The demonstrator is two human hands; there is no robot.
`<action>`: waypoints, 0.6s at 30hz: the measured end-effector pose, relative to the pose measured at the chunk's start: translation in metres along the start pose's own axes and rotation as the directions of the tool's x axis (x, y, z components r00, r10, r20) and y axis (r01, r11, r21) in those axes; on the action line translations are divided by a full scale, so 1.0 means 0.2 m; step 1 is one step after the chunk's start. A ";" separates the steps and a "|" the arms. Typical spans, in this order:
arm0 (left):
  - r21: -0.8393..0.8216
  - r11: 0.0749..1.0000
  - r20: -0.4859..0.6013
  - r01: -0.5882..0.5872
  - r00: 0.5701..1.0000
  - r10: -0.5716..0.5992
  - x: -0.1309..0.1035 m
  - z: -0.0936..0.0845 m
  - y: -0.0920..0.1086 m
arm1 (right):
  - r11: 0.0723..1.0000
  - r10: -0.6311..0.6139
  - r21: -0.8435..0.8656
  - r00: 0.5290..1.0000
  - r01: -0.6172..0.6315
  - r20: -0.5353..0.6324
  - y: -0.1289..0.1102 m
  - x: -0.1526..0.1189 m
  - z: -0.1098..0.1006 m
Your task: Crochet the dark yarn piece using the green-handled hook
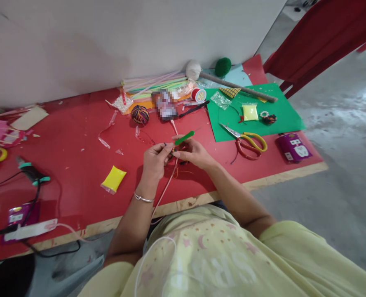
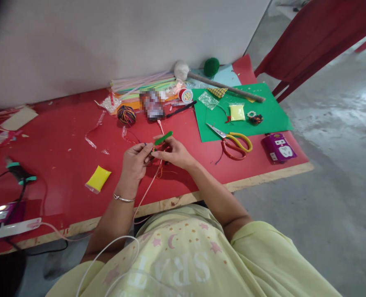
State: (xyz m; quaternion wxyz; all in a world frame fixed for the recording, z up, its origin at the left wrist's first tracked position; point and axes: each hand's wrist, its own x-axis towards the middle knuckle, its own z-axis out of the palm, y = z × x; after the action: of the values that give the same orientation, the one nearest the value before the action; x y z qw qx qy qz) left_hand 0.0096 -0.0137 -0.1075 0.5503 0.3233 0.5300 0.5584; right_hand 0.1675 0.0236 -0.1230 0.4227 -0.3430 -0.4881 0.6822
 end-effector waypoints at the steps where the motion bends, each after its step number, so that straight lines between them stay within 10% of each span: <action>1: 0.059 0.997 0.022 -0.045 0.999 0.043 0.00 -0.01 0.00 | 1.000 -0.021 0.000 1.000 0.021 0.000 -0.01 0.00 -0.01; 13: 0.274 0.921 0.241 -0.278 0.947 0.214 -0.07 -0.02 0.19 | 0.994 -0.008 -0.110 0.994 0.020 0.109 -0.20 -0.15 0.05; 18: 0.021 0.977 0.188 -0.212 0.961 0.205 -0.10 0.02 0.24 | 0.990 -0.141 0.026 0.990 0.141 0.024 -0.23 -0.19 0.09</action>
State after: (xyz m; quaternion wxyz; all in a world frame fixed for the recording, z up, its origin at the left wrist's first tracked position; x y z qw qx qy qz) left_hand 0.0049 -0.0237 -0.0572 0.5283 0.4389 0.4510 0.5699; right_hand 0.1773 -0.0105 -0.0723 0.4678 -0.2936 -0.5081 0.6609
